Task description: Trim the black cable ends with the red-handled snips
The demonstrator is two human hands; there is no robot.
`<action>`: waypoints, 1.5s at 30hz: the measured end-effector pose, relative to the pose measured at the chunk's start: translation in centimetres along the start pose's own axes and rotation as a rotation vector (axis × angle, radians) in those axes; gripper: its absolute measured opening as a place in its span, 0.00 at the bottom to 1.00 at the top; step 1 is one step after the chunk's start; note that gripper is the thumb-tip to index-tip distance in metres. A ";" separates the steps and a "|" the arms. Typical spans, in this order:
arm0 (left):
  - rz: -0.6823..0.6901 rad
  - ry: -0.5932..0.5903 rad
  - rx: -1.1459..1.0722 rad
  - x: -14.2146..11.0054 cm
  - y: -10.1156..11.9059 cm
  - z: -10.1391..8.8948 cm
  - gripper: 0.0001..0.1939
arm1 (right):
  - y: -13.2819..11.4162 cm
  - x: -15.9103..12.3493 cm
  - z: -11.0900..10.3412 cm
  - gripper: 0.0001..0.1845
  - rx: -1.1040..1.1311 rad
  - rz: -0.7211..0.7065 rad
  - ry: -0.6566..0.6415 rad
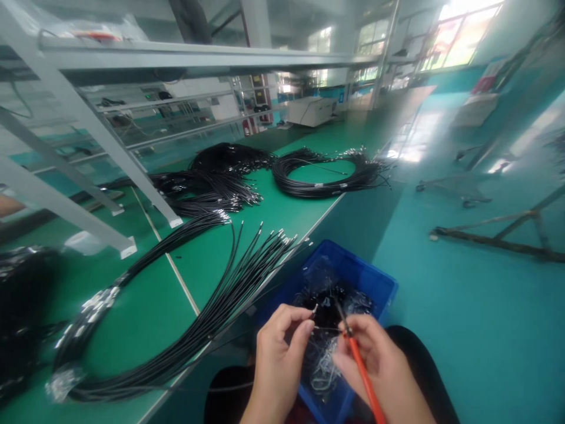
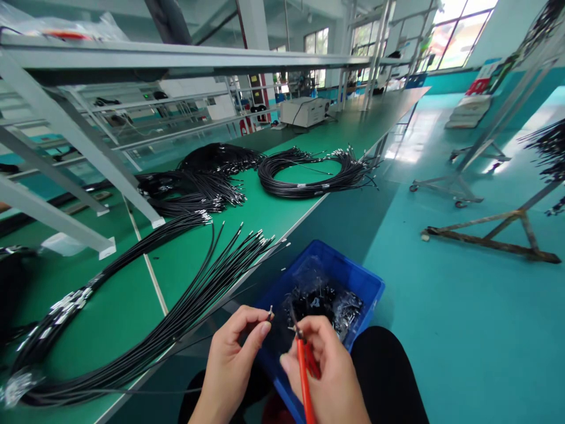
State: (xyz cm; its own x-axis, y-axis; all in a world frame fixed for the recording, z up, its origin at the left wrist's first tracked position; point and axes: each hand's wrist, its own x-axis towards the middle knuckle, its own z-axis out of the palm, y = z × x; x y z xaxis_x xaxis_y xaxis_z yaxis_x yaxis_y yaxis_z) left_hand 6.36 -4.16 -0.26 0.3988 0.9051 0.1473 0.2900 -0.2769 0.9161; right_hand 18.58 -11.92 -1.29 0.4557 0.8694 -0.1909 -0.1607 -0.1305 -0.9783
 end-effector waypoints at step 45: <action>-0.166 -0.217 -0.489 0.2 1.3 -2.4 0.06 | -2.0 1.4 -1.6 0.14 0.312 0.344 -0.715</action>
State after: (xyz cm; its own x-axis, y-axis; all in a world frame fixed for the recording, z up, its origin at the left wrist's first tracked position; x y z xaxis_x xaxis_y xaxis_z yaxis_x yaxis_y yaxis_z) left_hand 4.77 -3.54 1.85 0.5674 0.8221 -0.0469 -0.0525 0.0929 0.9943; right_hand 20.95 -11.19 0.23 -0.3080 0.9111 -0.2740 -0.4705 -0.3962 -0.7884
